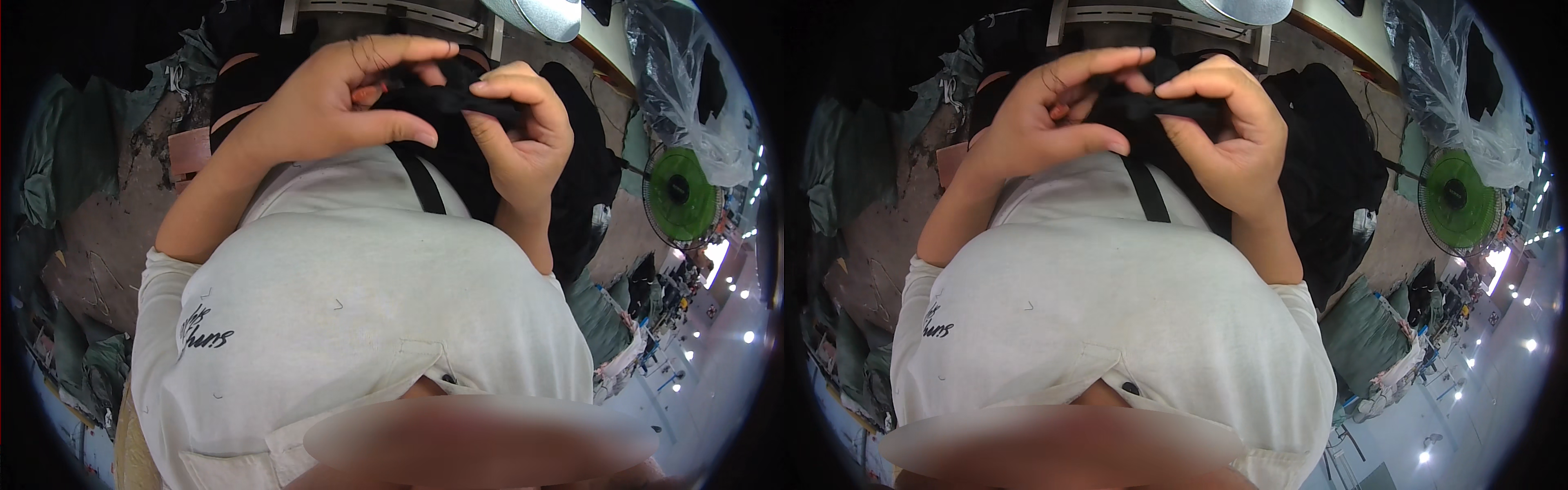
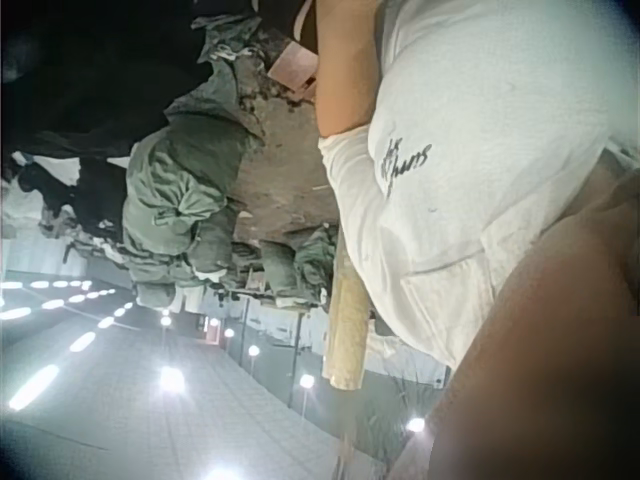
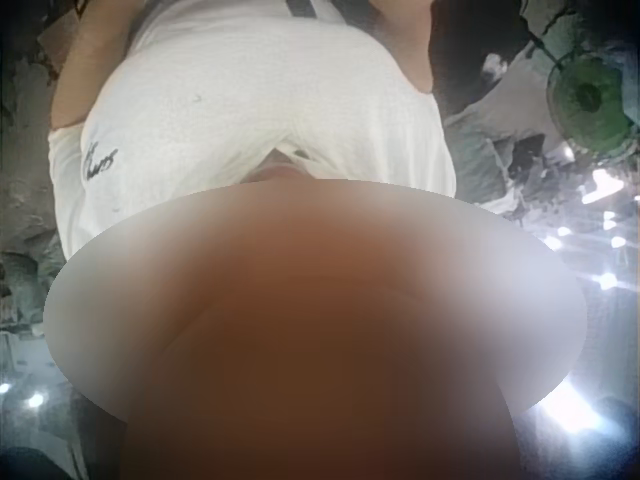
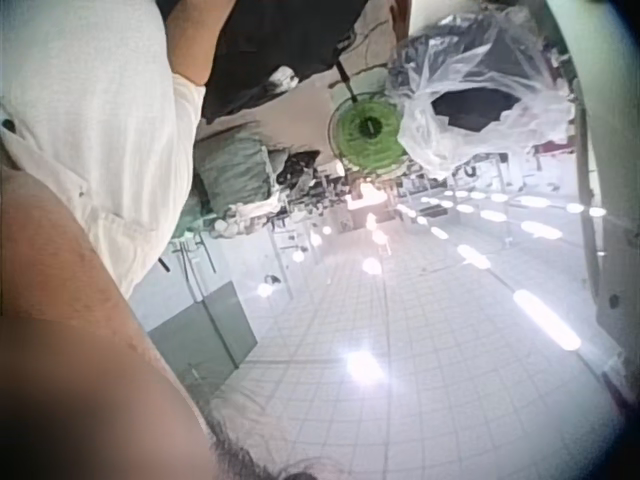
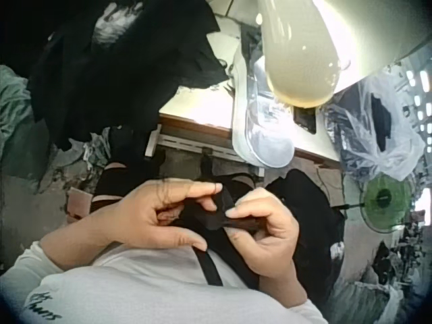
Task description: Repairing a black garment by using a seam ripper to remove threads.
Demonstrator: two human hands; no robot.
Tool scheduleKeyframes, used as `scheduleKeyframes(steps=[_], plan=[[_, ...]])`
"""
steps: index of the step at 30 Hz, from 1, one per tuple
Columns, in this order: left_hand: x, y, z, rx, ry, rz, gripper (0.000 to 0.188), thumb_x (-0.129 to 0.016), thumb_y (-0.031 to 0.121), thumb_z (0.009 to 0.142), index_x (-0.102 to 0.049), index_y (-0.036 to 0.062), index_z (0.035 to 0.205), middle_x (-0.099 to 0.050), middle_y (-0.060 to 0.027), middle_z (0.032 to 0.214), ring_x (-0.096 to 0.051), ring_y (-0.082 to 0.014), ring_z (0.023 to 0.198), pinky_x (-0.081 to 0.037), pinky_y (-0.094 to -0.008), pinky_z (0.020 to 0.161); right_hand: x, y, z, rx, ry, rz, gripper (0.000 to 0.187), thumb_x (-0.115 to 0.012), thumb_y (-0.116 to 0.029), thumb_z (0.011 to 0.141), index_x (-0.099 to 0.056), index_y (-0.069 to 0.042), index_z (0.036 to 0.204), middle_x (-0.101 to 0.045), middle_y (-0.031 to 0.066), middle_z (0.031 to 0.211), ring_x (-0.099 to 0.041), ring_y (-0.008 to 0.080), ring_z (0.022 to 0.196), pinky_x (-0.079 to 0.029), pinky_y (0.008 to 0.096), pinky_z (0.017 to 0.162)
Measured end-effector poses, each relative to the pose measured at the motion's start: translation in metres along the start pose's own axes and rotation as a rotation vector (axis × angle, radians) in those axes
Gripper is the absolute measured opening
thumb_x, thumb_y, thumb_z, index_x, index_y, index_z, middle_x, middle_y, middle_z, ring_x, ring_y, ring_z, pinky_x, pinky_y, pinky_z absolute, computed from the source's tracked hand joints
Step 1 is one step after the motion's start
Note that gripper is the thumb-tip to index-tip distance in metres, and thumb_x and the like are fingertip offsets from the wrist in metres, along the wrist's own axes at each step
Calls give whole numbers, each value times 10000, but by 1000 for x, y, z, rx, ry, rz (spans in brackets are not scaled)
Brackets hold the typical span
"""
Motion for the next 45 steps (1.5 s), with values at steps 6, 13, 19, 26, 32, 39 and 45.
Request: scheduleKeyframes(steps=[6, 13, 19, 26, 32, 39, 45], plan=[[17, -8, -10, -227, 73, 1, 230, -678, -31, 917, -718, -5, 1142, -670, -70, 978, -563, -87, 775, -437, -205, 677, -11, 22, -4, -284, -103, 520, 332, -734, 1, 910, -600, 25, 1213, -671, 69, 1005, -635, 101, 931, -498, 217, 850], [18, -13, -19, -86, 123, -259, 117, -625, 39, 987, -710, 14, 1063, -649, -34, 1046, -482, -23, 673, -396, -183, 587, -18, 9, 4, -202, -382, -12, 184, -792, -78, 853, -726, -28, 1017, -703, 51, 939, -642, 149, 880, -515, 281, 819], [19, -16, -24, 54, 119, -337, 170, -532, 126, 1061, -594, -20, 1121, -620, -95, 1084, -466, 8, 698, -373, -137, 563, -3, -29, 28, 285, -203, -420, 183, -790, -39, 723, -701, -38, 883, -691, 79, 883, -647, 236, 836, -506, 341, 777], [15, 21, -18, -237, 95, -6, 273, -637, 16, 982, -624, 9, 1254, -662, -50, 1161, -459, 1, 695, -379, -156, 586, -9, -36, 20, 374, 48, -266, 285, -775, 55, 683, -682, -15, 944, -686, 98, 870, -659, 230, 729, -541, 305, 630], [7, 39, -15, -302, 132, 307, 333, -767, 34, 871, -710, 25, 1200, -711, -59, 950, -555, -74, 696, -432, -205, 619, -31, -38, 20, 434, -30, -367, 243, -797, 34, 692, -674, -36, 889, -651, 68, 833, -643, 190, 686, -525, 292, 551], [13, 21, -23, -243, 283, 73, 131, -708, 14, 937, -746, 1, 1061, -657, -23, 801, -555, -77, 710, -426, -218, 635, -19, -15, 12, 103, 75, -364, 240, -737, 17, 698, -621, -37, 901, -622, 73, 830, -635, 227, 758, -519, 321, 647], [0, 35, -18, -327, 203, 151, 121, -710, 2, 927, -757, 14, 1037, -644, -25, 774, -543, -87, 678, -417, -225, 609, 3, -7, -4, 137, 328, -381, 213, -695, 47, 720, -651, -28, 915, -654, 65, 857, -639, 191, 739, -528, 290, 660]])
Point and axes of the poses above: each hand's wrist, its own z-axis towards the middle knuckle, its own x-axis out of the back of the hand, y = z × x, the point moved 8 cm from there along z, towards the middle knuckle
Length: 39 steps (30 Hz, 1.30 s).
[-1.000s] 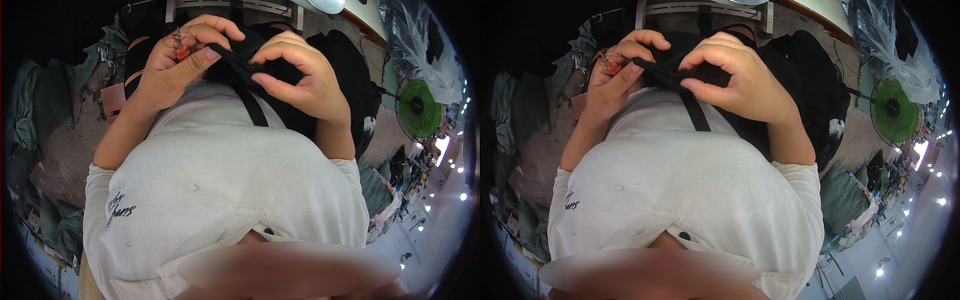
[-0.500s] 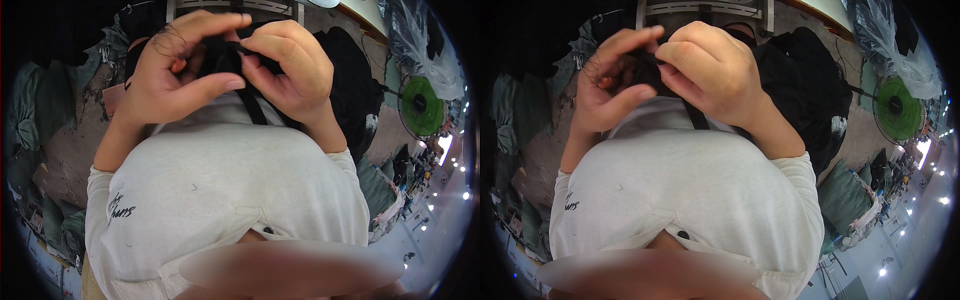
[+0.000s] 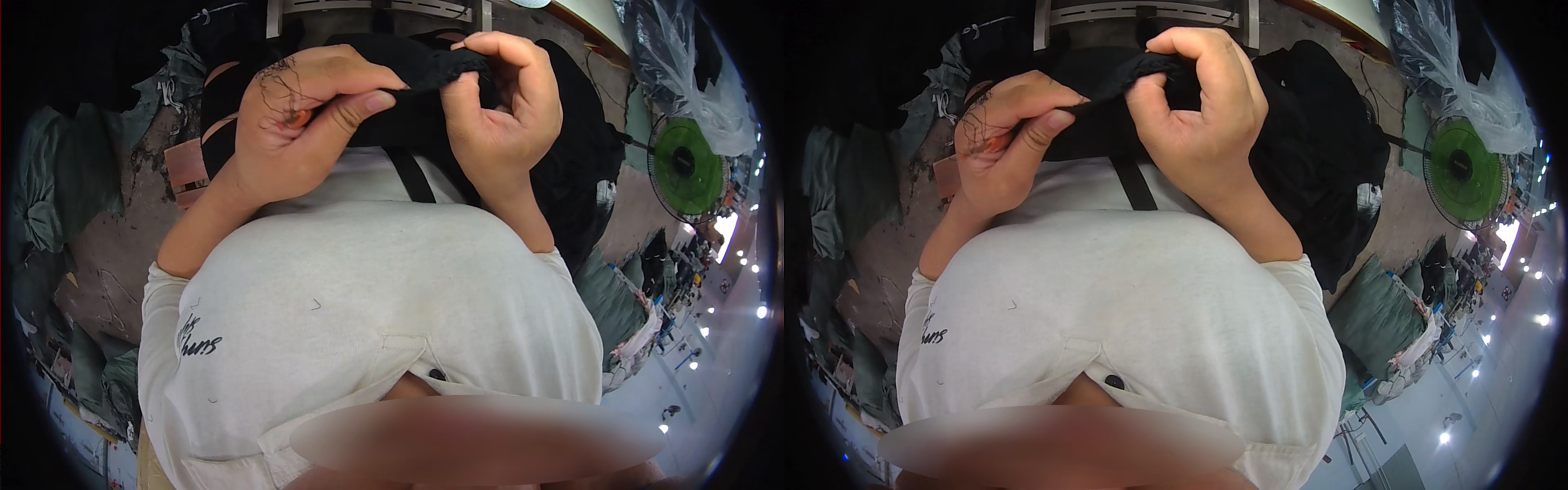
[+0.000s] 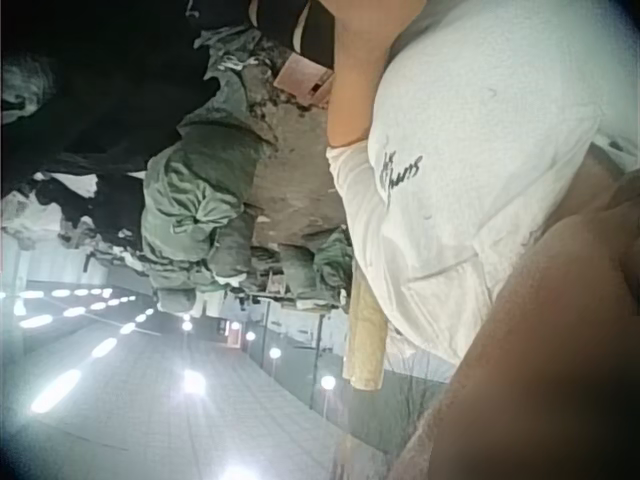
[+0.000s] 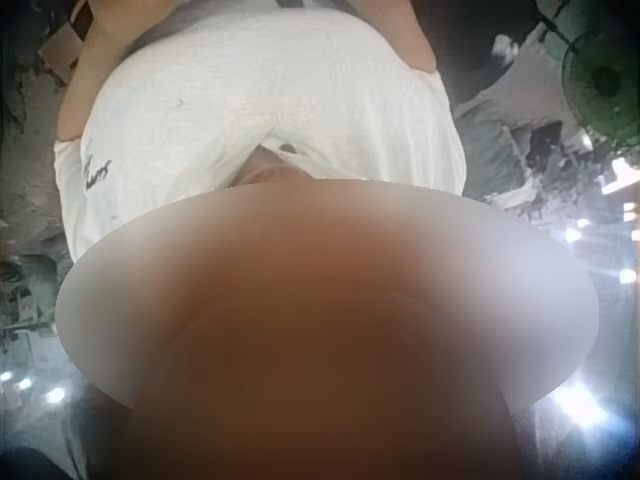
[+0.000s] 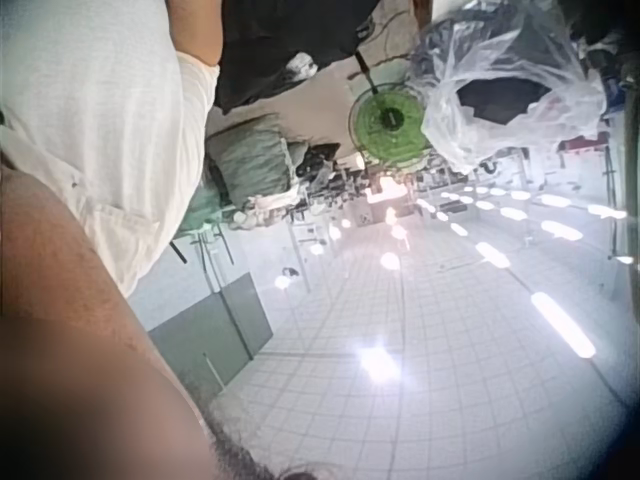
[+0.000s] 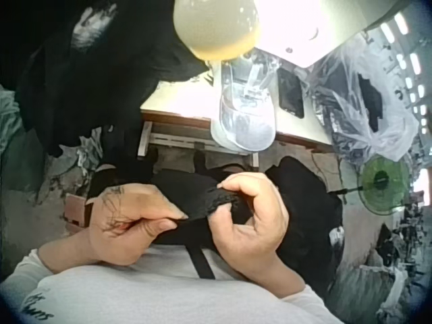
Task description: Repairing a black garment by using a seam ripper to remove threads.
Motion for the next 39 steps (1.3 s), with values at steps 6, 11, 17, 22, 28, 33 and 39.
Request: scheduleKeyframes(steps=[6, 11, 17, 22, 28, 33, 39], plan=[[3, 0, -2, 26, -5, 71, 117, -714, -6, 922, -758, 13, 1028, -669, -48, 808, -577, -98, 707, -440, -232, 625, 13, -12, 11, 184, -209, 14, 289, -673, 48, 649, -675, -30, 927, -642, 76, 893, -615, 193, 834, -505, 292, 736], [-3, -22, -6, 140, 40, -335, 155, -598, 76, 1028, -681, -13, 1123, -674, -53, 1077, -591, -78, 954, -447, -213, 846, -7, 0, -3, -127, -319, 241, 233, -727, 28, 708, -661, -51, 918, -625, 46, 878, -579, 149, 763, -474, 253, 665], [-2, -57, -27, 580, 304, -757, 196, -548, 161, 1072, -624, 33, 1198, -681, -19, 1021, -612, -50, 811, -481, -187, 713, -10, -1, -1, 1, -379, 3, 207, -834, -83, 817, -666, -53, 934, -633, 15, 774, -559, 107, 661, -456, 238, 584], [-1, -72, -31, 641, 279, -917, 209, -523, 218, 1073, -617, 68, 1183, -676, -28, 880, -496, -43, 504, -329, -189, 420, -19, 11, -23, -596, -514, 434, 119, -633, -61, 996, -660, -13, 1101, -672, 41, 801, -657, 63, 648, -499, 185, 548], [-7, -74, -25, 597, 160, -1100, 243, -463, 206, 1058, -605, 28, 1143, -689, -55, 957, -490, -38, 540, -350, -172, 438, -20, 24, -34, -706, -373, 459, 130, -694, -22, 950, -656, 16, 1068, -665, 52, 930, -653, 50, 635, -504, 173, 508], [-11, -75, -25, 534, 80, -1199, 239, -447, 213, 1046, -589, 26, 1091, -675, -93, 1084, -500, -27, 576, -346, -154, 447, -17, 17, -20, -448, -273, 351, 58, -744, -21, 914, -709, -1, 955, -671, 54, 923, -616, 52, 639, -483, 178, 537], [-17, -64, -20, 425, -102, -1180, 226, -417, 222, 1047, -553, 43, 1022, -645, -112, 1137, -500, -30, 610, -339, -152, 453, -26, -6, -6, -134, -388, 261, 80, -764, -65, 891, -726, -13, 938, -695, 55, 837, -623, 119, 675, -492, 234, 589]])
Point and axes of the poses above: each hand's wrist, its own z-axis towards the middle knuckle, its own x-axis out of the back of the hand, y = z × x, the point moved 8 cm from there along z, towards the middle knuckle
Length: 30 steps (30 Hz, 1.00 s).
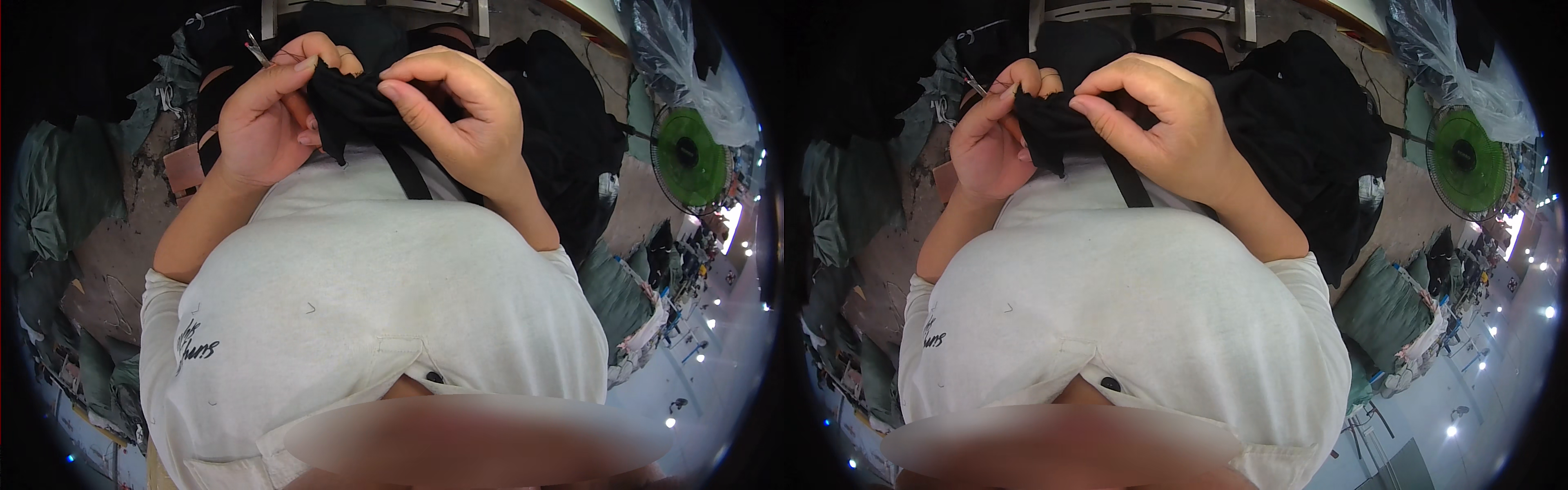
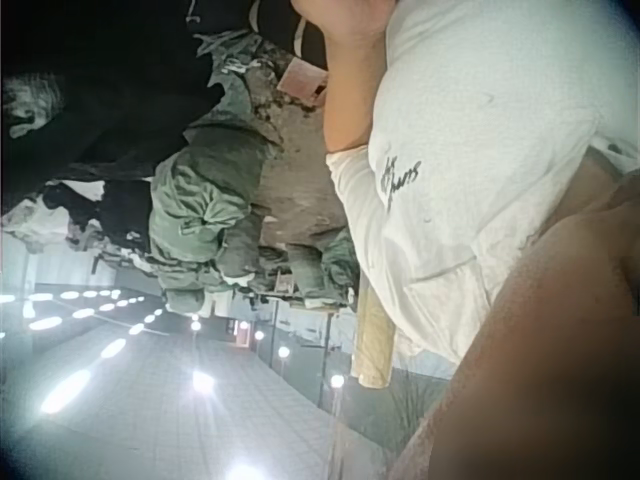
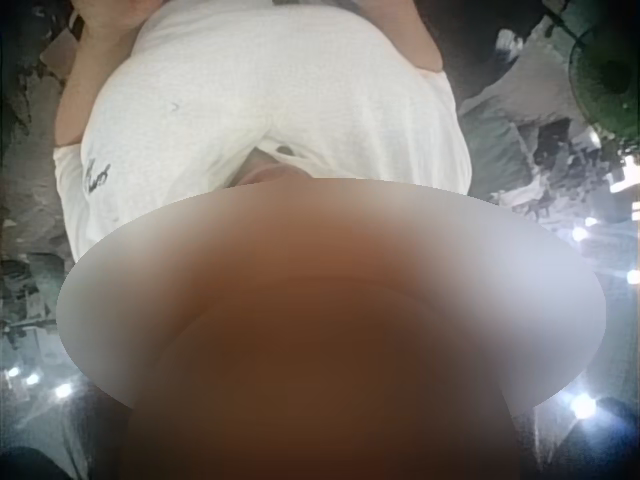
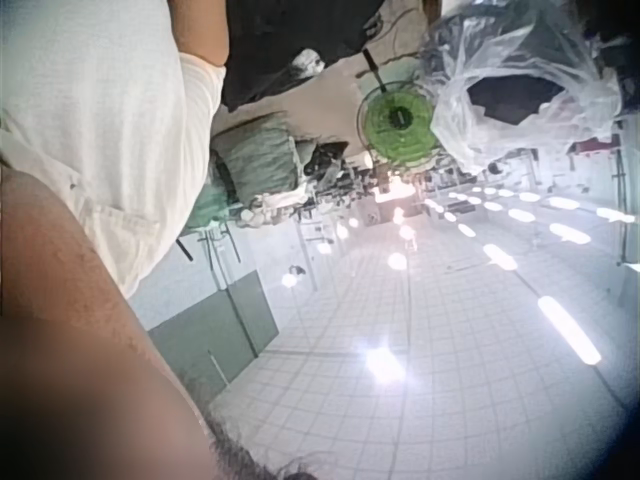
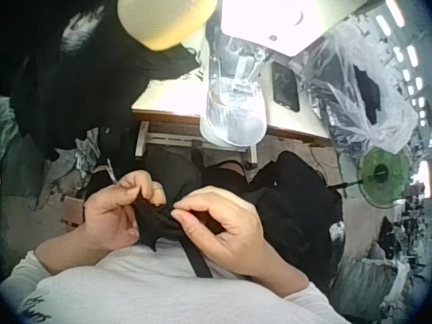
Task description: Repairing a black garment by using a seam ripper to remove threads.
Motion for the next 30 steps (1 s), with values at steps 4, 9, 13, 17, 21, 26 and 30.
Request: scheduleKeyframes(steps=[4, 9, 13, 17, 21, 26, 30], plan=[[6, 0, -3, -11, 99, 8, 210, -417, 210, 1045, -544, 47, 1009, -628, -114, 1080, -492, -35, 622, -333, -155, 452, -2, 12, -7, -178, -35, 6, 104, -781, -69, 861, -729, -31, 942, -673, 28, 766, -609, 95, 659, -466, 233, 562], [5, -1, -3, -1, 124, 36, 208, -424, 205, 1041, -556, 45, 1033, -625, -112, 1082, -477, -36, 621, -332, -160, 457, -9, 17, -12, -275, -95, 67, 164, -784, -69, 838, -729, -32, 988, -649, 24, 740, -594, 89, 643, -460, 232, 548], [-5, -2, -2, 15, 42, 29, 217, -436, 213, 1039, -573, 46, 1044, -639, -102, 1106, -487, -27, 627, -326, -156, 465, -4, -1, -3, 6, -13, -109, 202, -773, -38, 781, -734, -18, 978, -640, 41, 756, -615, 144, 706, -491, 275, 609], [0, -2, -5, 59, 171, 225, 214, -478, 237, 1038, -591, 54, 1037, -648, -61, 1083, -484, -19, 623, -313, -160, 472, 9, -11, 0, 247, 111, -269, 185, -746, 1, 722, -739, -26, 906, -672, 59, 803, -661, 220, 809, -536, 338, 745], [2, 3, -6, 26, 239, 378, 196, -518, 236, 1037, -600, 58, 1027, -645, -27, 1053, -471, -8, 645, -307, -159, 479, 15, -3, -2, 58, 125, -18, 139, -720, 11, 757, -727, -10, 894, -698, 79, 840, -681, 204, 802, -535, 300, 745], [-15, 12, -5, -206, 98, 826, 118, -694, 79, 962, -644, 41, 1061, -625, -5, 970, -552, -51, 794, -421, -199, 628, 13, 7, -3, -73, 1, 124, 93, -717, 0, 787, -684, 3, 873, -678, 78, 815, -655, 186, 743, -509, 288, 674], [-31, 32, -5, -303, 148, 1026, 55, -743, 4, 909, -726, -4, 961, -658, -43, 825, -589, -98, 754, -448, -227, 674, 20, -9, 1, 165, -8, -204, 117, -739, -10, 765, -679, -15, 865, -666, 70, 803, -649, 208, 728, -501, 308, 668]])
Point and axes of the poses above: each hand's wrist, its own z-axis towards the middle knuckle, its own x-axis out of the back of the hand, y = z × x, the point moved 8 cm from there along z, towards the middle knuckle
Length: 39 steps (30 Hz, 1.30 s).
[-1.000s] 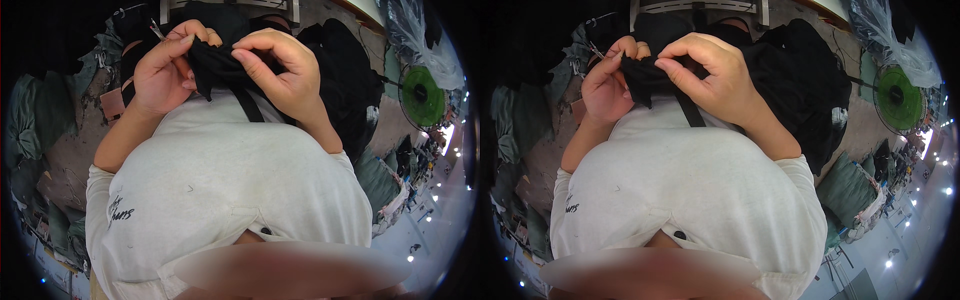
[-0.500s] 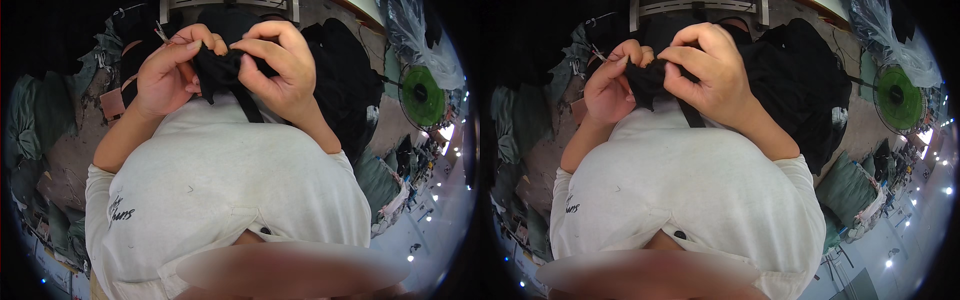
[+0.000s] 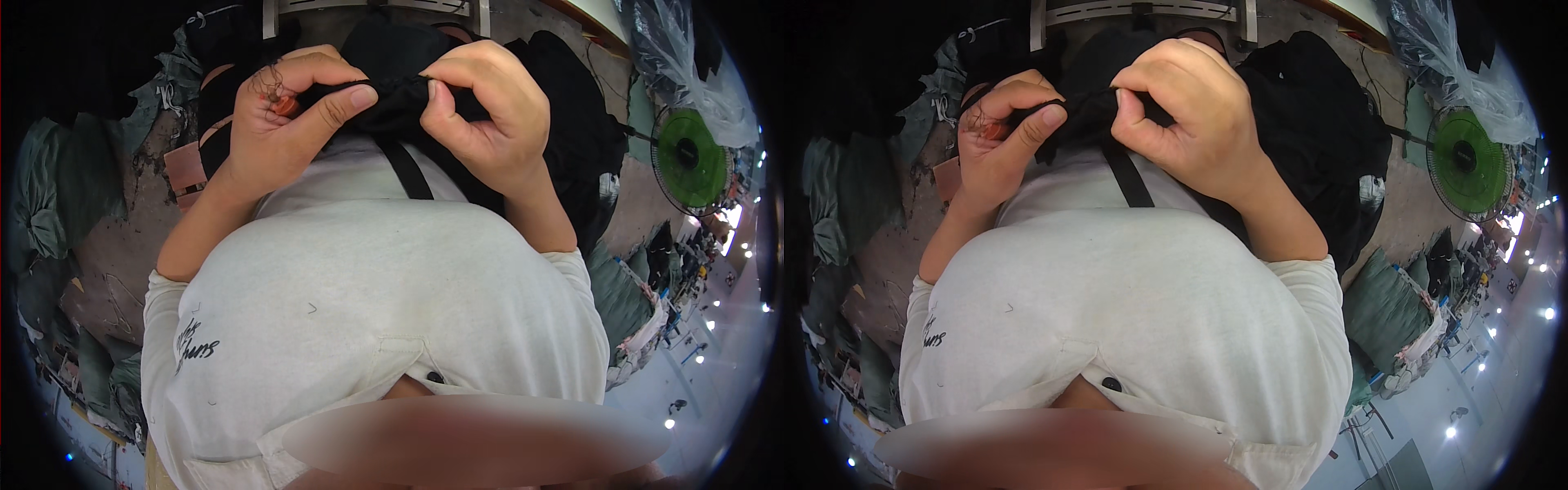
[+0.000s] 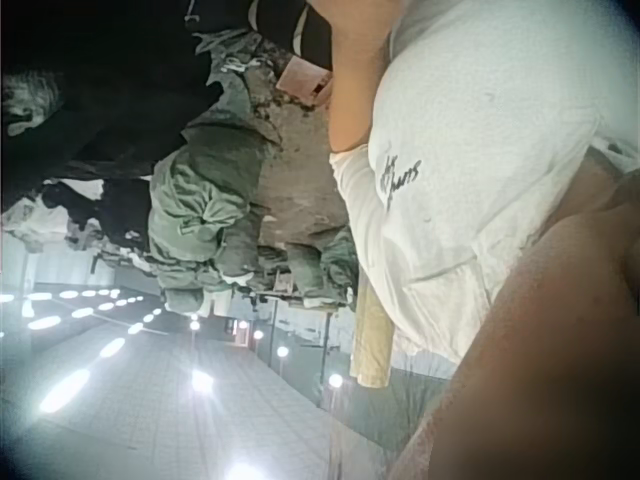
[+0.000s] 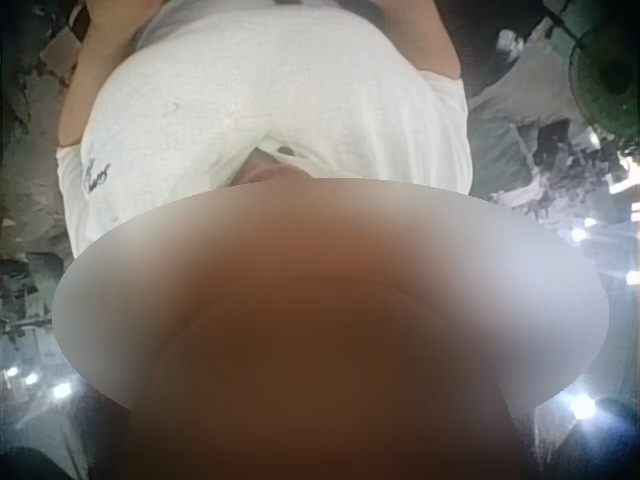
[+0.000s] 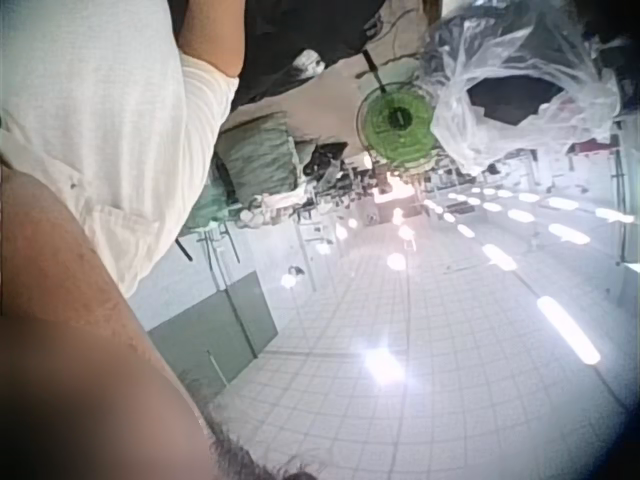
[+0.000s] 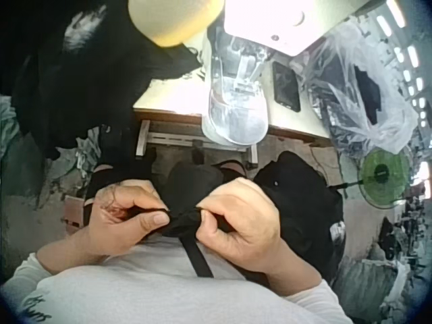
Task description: Repairing a black garment by using a seam ripper to remove threads.
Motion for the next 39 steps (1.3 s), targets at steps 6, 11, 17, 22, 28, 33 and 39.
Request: scheduleKeyframes(steps=[6, 11, 17, 22, 28, 33, 39], plan=[[0, 25, 1, -154, 23, 214, 63, -788, 8, 861, -752, -12, 909, -682, -65, 722, -604, -118, 625, -449, -239, 563, 16, -10, -8, 219, 145, -311, 166, -772, -14, 718, -692, -44, 861, -666, 49, 807, -643, 217, 705, -499, 333, 665], [3, 27, 3, -165, -4, 289, 67, -779, 6, 875, -761, -7, 938, -709, -56, 766, -613, -93, 653, -464, -214, 587, 24, -17, -16, 266, 187, -310, 158, -745, 20, 710, -693, -29, 851, -658, 62, 803, -637, 226, 703, -528, 343, 699], [13, -15, -1, 180, 107, -99, 142, -717, 96, 971, -757, -5, 1061, -745, -22, 927, -661, -69, 826, -511, -194, 755, -8, 20, -21, -309, 60, 715, 108, -555, -23, 993, -624, 21, 1064, -624, -25, 804, -511, 31, 698, -452, 203, 679], [16, -10, 0, 228, 239, -94, 171, -686, 151, 1002, -754, 5, 1057, -723, 0, 871, -630, -41, 802, -486, -170, 699, -16, 41, -27, -525, -18, 868, 119, -540, -79, 1027, -638, -20, 1057, -515, -81, 794, -395, -26, 646, -288, 149, 568], [11, -16, -1, 218, 124, -265, 129, -724, 132, 971, -718, 30, 1051, -637, 24, 892, -493, -37, 679, -410, -201, 592, -14, 33, -22, -604, -91, 637, 121, -648, -13, 924, -669, -16, 1043, -593, -45, 834, -525, 13, 741, -416, 198, 642], [-10, 7, 2, 44, -111, -32, 253, -793, 136, 901, -702, 56, 1123, -621, 26, 924, -534, -47, 756, -428, -214, 638, -2, -6, -6, 23, -32, 51, 263, -726, 45, 704, -715, -61, 944, -645, 65, 868, -633, 221, 813, -501, 315, 736], [-10, 4, -10, -86, -273, 460, 280, -775, 7, 760, -735, 27, 1037, -684, -96, 928, -648, -204, 768, -518, -270, 663, -17, 21, -19, -209, -31, 391, 365, -814, -15, 746, -666, -55, 1077, -656, 67, 1015, -640, 167, 895, -528, 293, 811]])
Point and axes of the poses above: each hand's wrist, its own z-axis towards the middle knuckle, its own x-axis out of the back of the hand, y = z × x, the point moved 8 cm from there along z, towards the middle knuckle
